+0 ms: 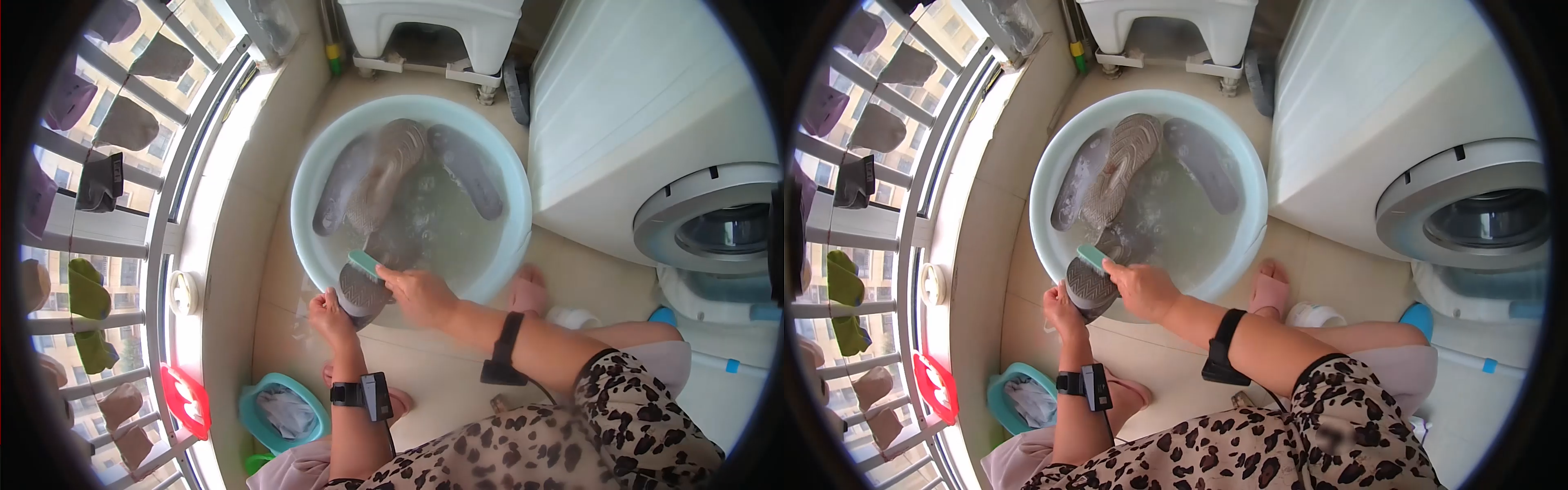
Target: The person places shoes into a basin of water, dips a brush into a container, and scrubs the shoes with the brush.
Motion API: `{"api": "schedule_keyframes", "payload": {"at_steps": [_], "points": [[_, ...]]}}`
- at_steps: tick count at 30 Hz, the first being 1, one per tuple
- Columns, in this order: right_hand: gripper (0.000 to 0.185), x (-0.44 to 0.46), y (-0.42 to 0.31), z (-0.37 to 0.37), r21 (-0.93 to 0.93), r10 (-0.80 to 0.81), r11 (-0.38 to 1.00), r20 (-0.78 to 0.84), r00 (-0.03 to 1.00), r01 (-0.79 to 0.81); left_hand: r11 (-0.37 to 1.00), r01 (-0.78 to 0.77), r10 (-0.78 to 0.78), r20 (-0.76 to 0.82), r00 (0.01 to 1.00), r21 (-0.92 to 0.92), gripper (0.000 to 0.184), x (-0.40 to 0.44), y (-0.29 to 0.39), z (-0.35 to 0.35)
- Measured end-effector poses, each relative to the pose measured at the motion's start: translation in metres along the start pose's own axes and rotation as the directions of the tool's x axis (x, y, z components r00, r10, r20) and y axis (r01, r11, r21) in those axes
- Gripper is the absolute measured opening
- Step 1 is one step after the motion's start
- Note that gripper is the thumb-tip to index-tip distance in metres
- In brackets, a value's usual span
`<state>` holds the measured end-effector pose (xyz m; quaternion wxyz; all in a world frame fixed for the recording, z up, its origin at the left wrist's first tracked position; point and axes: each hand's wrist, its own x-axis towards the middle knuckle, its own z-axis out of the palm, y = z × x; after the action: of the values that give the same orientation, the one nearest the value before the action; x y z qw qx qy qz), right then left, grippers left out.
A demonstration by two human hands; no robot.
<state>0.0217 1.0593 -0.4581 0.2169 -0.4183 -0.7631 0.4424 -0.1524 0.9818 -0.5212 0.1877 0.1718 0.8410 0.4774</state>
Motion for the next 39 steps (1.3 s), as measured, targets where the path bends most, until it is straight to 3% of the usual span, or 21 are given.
{"api": "schedule_keyframes", "payload": {"at_steps": [3, 6, 7, 10, 11, 13, 14, 15, 17, 19, 20, 22, 23, 24, 25, 27, 29, 32, 33, 36, 39], "points": [[0.019, 0.047, 0.058, 0.012, -0.354, 0.188, 0.921, 0.035, 0.981, -0.164, 0.986, -0.041, 0.032, 0.054, 0.998, 0.159, 0.026, -0.006, 0.017, -0.01], [0.016, 0.063, 0.07, 0.009, -0.444, 0.265, 0.869, 0.046, 0.963, -0.218, 0.942, -0.334, 0.334, -0.001, 0.943, 0.025, 0.028, -0.02, 0.032, -0.016], [0.015, 0.064, 0.073, 0.007, -0.452, 0.289, 0.86, 0.054, 0.956, -0.235, 0.932, -0.322, 0.338, 0.08, 0.938, -0.166, 0.038, -0.028, 0.045, -0.018], [0.012, 0.059, 0.098, 0.008, -0.619, 0.423, 0.744, 0.145, 0.894, -0.251, 0.704, -0.703, 0.657, 0.281, 0.699, 0.1, 0.049, -0.059, 0.1, -0.018], [0.014, 0.051, 0.111, 0.011, -0.582, 0.435, 0.747, 0.06, 0.898, -0.323, 0.724, -0.674, 0.608, 0.327, 0.723, 0.144, 0.049, -0.055, 0.099, -0.018], [0.016, 0.038, 0.12, 0.005, -0.232, 0.417, 0.881, -0.033, 0.908, -0.413, 0.761, -0.608, 0.491, 0.41, 0.769, 0.228, 0.05, -0.045, 0.089, -0.015], [0.017, 0.03, 0.111, -0.001, -0.047, 0.424, 0.902, -0.077, 0.902, -0.429, 0.829, -0.517, 0.449, 0.3, 0.842, 0.213, 0.041, -0.041, 0.092, -0.013], [0.022, 0.017, 0.099, -0.003, 0.124, 0.373, 0.925, -0.125, 0.919, -0.358, 0.846, -0.472, 0.401, 0.285, 0.87, 0.249, 0.041, -0.038, 0.093, -0.008], [0.024, -0.008, 0.047, 0.005, 0.213, 0.132, 0.974, -0.27, 0.954, -0.075, 0.911, -0.306, 0.23, 0.274, 0.934, 0.278, 0.047, -0.031, 0.089, -0.004], [0.033, -0.025, 0.007, 0.015, 0.167, -0.112, 0.97, -0.332, 0.937, 0.175, 0.961, -0.077, -0.006, 0.299, 0.954, 0.265, 0.057, -0.02, 0.082, 0.004], [0.04, -0.029, -0.004, 0.01, 0.086, -0.11, 0.988, -0.175, 0.978, 0.127, 0.978, 0.003, -0.072, 0.328, 0.942, 0.208, 0.061, -0.016, 0.073, 0.009], [0.038, -0.024, 0.011, 0.003, -0.205, -0.148, 0.97, -0.079, 0.986, 0.129, 0.979, 0.176, -0.203, 0.388, 0.899, 0.103, 0.069, -0.01, 0.047, 0.018], [0.041, -0.012, 0.028, -0.001, -0.256, -0.043, 0.966, -0.07, 0.997, 0.024, 0.992, 0.11, -0.129, 0.458, 0.88, 0.068, 0.071, -0.014, 0.034, 0.025], [0.043, 0.006, 0.054, -0.005, -0.308, 0.06, 0.948, -0.069, 0.996, -0.079, 0.989, 0.008, -0.06, 0.362, 0.93, 0.145, 0.063, -0.025, 0.033, 0.032], [0.046, 0.02, 0.068, -0.011, -0.359, 0.161, 0.916, -0.08, 0.984, -0.179, 0.992, 0.091, -0.118, 0.386, 0.915, 0.087, 0.061, -0.029, 0.045, 0.033], [0.044, 0.034, 0.054, -0.011, -0.322, 0.178, 0.928, -0.062, 0.982, -0.188, 0.98, 0.201, -0.186, 0.408, 0.894, 0.007, 0.057, -0.032, 0.047, 0.031], [0.039, 0.034, 0.047, -0.005, -0.196, 0.092, 0.976, -0.044, 0.995, -0.099, 0.971, 0.228, -0.183, 0.388, 0.904, -0.074, 0.056, -0.014, 0.03, 0.036], [0.035, -0.013, 0.02, -0.002, 0.105, -0.141, 0.983, -0.103, 0.985, 0.152, 0.943, 0.312, -0.213, 0.513, 0.832, -0.113, 0.082, -0.021, 0.042, 0.029], [0.038, -0.011, 0.029, -0.013, -0.035, -0.091, 0.995, 0.005, 0.996, 0.091, 0.941, 0.311, -0.203, 0.514, 0.833, -0.132, 0.082, -0.027, 0.035, 0.032], [0.04, 0.028, 0.074, -0.029, -0.403, 0.083, 0.908, -0.098, 0.992, -0.115, 0.942, 0.315, -0.217, 0.496, 0.841, -0.12, 0.08, -0.047, 0.052, 0.035], [0.04, 0.061, 0.09, -0.024, -0.427, 0.161, 0.877, -0.166, 0.973, -0.219, 0.893, 0.412, -0.267, 0.526, 0.808, -0.18, 0.08, -0.044, 0.057, 0.039]]}}
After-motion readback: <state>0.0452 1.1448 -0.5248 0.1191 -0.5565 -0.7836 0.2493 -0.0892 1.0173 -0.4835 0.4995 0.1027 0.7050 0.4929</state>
